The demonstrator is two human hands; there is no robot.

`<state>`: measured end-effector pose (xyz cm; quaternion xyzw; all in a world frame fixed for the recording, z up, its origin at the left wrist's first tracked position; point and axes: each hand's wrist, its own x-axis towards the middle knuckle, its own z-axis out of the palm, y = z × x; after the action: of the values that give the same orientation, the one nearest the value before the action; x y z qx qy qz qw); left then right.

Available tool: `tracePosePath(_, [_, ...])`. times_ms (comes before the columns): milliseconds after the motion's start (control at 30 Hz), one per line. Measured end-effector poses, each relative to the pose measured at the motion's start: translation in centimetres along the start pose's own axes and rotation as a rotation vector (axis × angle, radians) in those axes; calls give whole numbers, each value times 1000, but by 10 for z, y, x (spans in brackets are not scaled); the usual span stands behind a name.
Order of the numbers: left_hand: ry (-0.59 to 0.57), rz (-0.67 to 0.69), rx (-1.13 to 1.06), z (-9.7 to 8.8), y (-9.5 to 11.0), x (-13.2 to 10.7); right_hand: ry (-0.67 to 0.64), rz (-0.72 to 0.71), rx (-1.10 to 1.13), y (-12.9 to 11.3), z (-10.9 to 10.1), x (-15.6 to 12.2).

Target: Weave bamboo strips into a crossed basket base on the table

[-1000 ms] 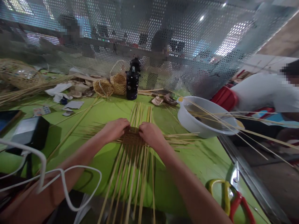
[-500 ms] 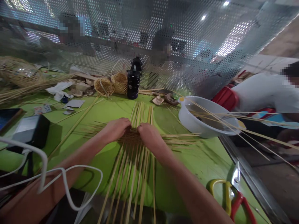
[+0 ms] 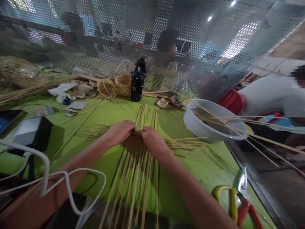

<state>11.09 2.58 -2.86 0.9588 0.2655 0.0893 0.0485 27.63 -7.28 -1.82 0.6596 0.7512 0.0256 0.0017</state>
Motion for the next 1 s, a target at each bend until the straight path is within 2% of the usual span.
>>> tracePosePath(200, [-11,-1,-23,-3,1,1,54,39,302,35,-1,-5])
tracePosePath(367, [-28,-1,33,-9,15,1,58,61,362,47,-1,-14])
tracePosePath(500, [-42,53,60,-8,25,0,34,51,311,44,-1,-15])
tracePosePath(633, [-75,120,52,-2,29,-1,11,56,159,39,0,-14])
tracePosePath(800, [-104,108,76,0,29,-1,-1,40,21,34,0,-15])
tracePosePath(1000, [-102,124,91,-2,29,-1,15,44,2,31,-1,-17])
